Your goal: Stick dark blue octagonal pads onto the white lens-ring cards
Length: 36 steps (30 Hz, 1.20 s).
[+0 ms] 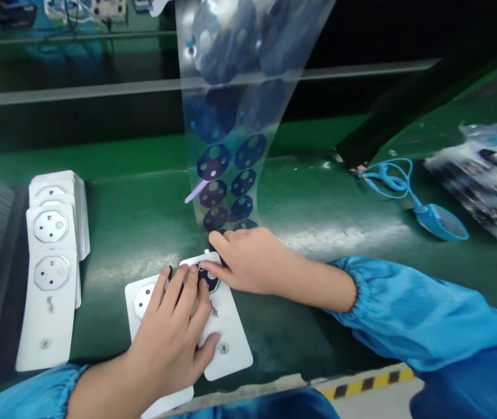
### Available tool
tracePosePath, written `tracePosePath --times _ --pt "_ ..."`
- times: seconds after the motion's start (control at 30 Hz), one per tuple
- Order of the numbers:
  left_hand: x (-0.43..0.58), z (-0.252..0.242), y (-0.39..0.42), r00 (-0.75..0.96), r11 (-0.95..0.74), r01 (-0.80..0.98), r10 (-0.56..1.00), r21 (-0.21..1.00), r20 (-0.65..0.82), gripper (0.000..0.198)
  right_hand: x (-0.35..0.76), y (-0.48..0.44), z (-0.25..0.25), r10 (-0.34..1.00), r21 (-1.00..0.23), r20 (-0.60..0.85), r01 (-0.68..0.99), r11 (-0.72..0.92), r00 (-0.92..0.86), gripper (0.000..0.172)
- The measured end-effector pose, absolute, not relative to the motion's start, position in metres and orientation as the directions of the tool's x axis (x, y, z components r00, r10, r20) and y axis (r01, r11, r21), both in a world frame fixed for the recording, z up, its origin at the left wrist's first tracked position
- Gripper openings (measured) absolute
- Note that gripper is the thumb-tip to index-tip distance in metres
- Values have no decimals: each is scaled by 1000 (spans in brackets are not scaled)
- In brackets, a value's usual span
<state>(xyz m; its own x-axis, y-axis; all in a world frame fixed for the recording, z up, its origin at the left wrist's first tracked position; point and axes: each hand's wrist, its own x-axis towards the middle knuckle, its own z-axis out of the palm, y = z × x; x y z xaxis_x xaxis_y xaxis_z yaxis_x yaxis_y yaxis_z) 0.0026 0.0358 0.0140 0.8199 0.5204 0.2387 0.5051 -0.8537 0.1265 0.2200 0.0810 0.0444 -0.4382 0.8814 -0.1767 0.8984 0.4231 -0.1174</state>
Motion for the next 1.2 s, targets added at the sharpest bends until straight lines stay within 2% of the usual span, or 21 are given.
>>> tracePosePath --times 0.13,0.3,0.43,0.63,0.7,0.8,0.87,0.93,0.97,1.0,1.07,1.13,1.2 --pt "2 15 37 828 -861 495 509 119 234 58 228 87 35 872 -151 -131 879 452 -471 38" --pt "2 13 35 821 -855 497 519 151 239 59 229 92 22 788 -219 7 768 602 -615 37" --pt "0 14 39 848 -874 469 487 129 208 57 230 96 17 819 -257 40 786 562 -573 43" --pt "-4 26 42 862 -877 467 480 115 160 51 228 96 15 847 -223 68 819 529 -528 46" --pt "-4 35 30 826 -851 524 516 25 228 42 229 96 16 838 -226 84 809 542 -538 44" --pt "-2 45 -2 760 -813 568 460 -126 459 37 232 98 16 824 -247 105 788 564 -557 40" --pt "0 42 -24 772 -826 546 430 -142 468 46 234 99 16 828 -304 173 771 560 -533 37" --pt "2 27 -42 796 -828 542 454 -141 400 71 237 100 14 849 -373 281 764 527 -448 34" --pt "1 17 -48 803 -825 542 453 -159 387 77 239 101 12 856 -400 337 764 506 -391 33" --pt "-1 6 -53 807 -821 539 440 -187 395 72 240 103 11 853 -420 399 760 496 -336 31" --pt "-6 -16 -60 787 -815 530 370 -235 494 41 243 107 10 807 -423 513 731 535 -293 28" --pt "-10 -31 -66 703 -795 563 316 -228 637 12 244 110 9 734 -381 574 675 632 -363 33" --pt "-12 -36 -73 630 -774 599 296 -206 718 4 243 111 8 691 -329 535 633 700 -486 41"
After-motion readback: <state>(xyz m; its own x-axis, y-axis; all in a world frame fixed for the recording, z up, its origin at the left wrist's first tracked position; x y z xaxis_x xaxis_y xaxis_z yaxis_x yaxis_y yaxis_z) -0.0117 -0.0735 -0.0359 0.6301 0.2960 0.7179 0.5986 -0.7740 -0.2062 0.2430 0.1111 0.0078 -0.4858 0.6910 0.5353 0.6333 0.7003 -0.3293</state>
